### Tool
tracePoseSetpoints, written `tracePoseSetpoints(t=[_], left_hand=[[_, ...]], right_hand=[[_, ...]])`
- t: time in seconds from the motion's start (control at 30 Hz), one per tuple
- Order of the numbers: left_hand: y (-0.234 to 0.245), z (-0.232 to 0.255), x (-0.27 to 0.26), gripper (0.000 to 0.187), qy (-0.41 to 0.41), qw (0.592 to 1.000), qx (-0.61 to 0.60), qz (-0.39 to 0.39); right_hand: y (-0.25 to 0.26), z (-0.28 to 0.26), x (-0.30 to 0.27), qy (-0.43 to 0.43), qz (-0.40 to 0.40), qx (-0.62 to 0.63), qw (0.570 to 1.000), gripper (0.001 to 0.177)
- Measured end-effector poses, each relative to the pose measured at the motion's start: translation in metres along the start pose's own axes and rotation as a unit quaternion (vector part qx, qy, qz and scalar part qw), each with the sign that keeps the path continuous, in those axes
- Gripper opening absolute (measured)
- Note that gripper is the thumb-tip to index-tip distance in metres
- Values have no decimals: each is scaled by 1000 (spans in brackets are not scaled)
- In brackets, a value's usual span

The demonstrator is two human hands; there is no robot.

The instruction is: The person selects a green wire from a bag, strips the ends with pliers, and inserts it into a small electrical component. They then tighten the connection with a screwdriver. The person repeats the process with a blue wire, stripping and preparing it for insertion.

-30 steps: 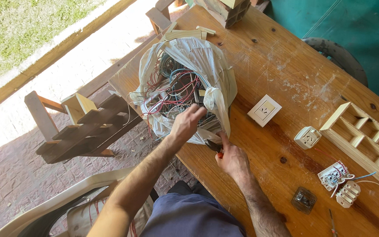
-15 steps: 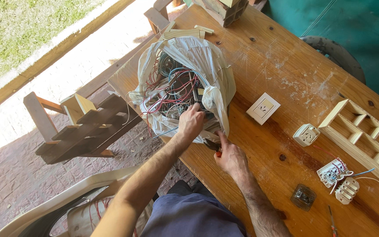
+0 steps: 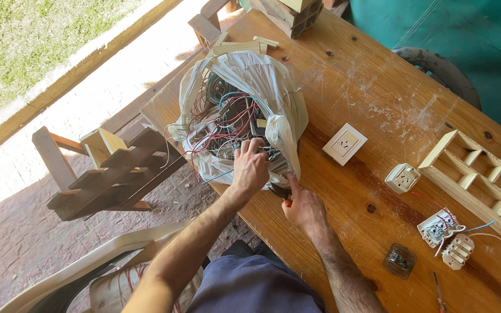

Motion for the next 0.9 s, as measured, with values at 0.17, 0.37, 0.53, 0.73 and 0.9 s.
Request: tracePoseSetpoints(t=[0.17,0.37,0.53,0.73,0.9], left_hand=[[-6,-39,-33,14,75,985,-139,-64],[50,-34,-66,20,178,916,-307,-184],[74,-10,-95,21,246,842,-384,-289],[55,4,-126,18,96,845,-442,-285],[50,4,-145,16,30,843,-443,-303]], right_hand=[[9,-5,3,-3,10,28,1000,81],[15,-10,7,-40,8,98,994,75],[-5,-10,5,-70,-7,233,970,74],[-42,-7,20,-85,75,282,953,64],[-37,-13,31,-132,142,305,932,54]])
Point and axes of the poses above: each hand's wrist, its own x-axis towards the middle knuckle, its own y-axis out of the back of the hand, z = x × y, the point moved 8 cm from there along x, towards the middle knuckle, and after that the axes turned 15 degrees about z, right-handed, at the moved point
